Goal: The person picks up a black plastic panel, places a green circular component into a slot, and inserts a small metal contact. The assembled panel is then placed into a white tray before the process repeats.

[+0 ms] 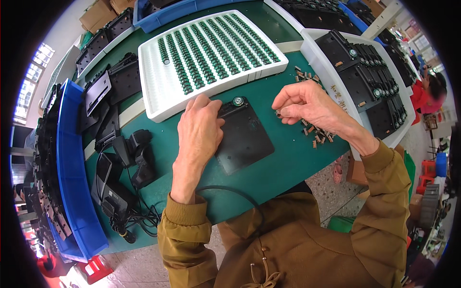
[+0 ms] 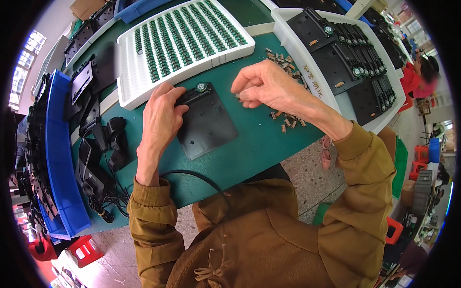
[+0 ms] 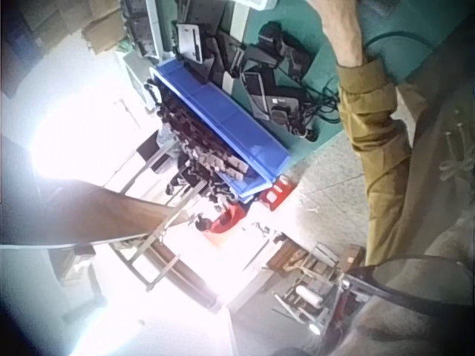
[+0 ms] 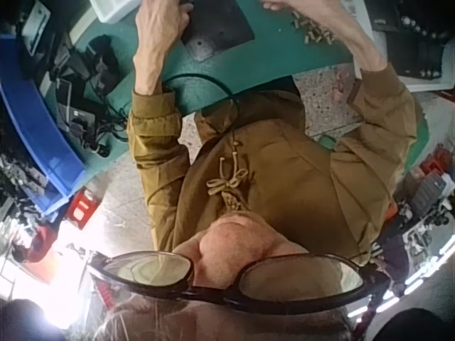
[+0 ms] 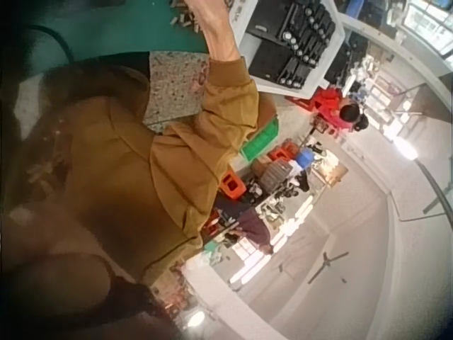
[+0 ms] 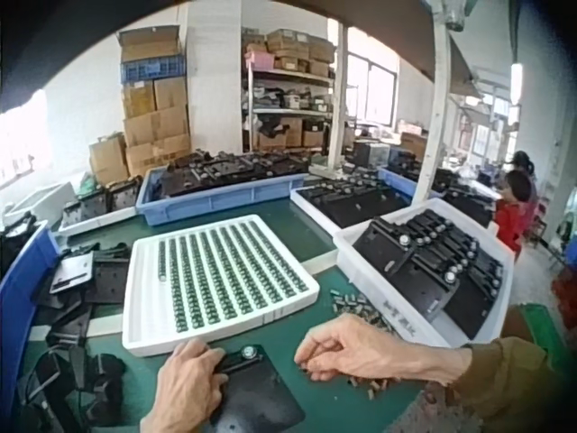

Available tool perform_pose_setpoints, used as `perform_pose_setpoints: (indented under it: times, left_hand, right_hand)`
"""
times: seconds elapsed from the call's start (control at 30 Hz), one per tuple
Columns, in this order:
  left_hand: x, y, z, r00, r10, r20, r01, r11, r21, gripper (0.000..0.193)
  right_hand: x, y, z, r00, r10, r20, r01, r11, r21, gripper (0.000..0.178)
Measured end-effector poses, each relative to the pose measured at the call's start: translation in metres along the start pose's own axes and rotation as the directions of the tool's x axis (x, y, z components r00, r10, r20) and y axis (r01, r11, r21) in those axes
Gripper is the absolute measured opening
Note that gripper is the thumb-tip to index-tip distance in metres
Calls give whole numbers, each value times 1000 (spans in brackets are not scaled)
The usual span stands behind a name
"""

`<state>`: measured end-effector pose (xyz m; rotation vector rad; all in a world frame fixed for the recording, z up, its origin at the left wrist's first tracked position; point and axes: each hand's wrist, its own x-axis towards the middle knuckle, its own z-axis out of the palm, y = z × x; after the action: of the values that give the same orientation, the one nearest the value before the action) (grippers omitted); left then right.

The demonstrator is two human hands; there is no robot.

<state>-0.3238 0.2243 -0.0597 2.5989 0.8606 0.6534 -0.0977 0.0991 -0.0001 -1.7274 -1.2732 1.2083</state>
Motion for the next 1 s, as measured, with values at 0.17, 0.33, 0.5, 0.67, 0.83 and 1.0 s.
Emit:
perform_pose_setpoints:
  times: [0.17, 0.33, 0.5, 0.67, 0.83, 1.0]
  left_hand:
    - [-1, 4, -3, 995, -66, 79, 66, 998, 3, 36]
    - [-3, 0, -1, 1000, 23, -1, -23, 1000, 8, 24]
    - [-2, 2, 0, 1000, 20, 2, -20, 1000, 18, 23]
    - [-2, 1, 0, 1000, 17, -11, -17, 999, 28, 22]
    - [-2, 2, 0, 1000, 17, -4, -17, 999, 27, 22]
    - [-1, 6, -4, 996, -57, 68, 52, 997, 63, 35]
  right_hand:
    - [4, 3, 14, 999, 1, 44, -6, 994, 112, 16]
    - [9, 11, 27, 997, -82, 7, 81, 996, 41, 20]
    - [14, 16, 32, 984, -178, 2, 178, 984, -23, 16]
    - [15, 11, 38, 977, -211, -14, 208, 971, -116, 9]
    - [20, 14, 40, 946, -324, 13, 315, 909, -272, 8]
    - [23, 19, 45, 910, -414, 39, 401, 850, -341, 8]
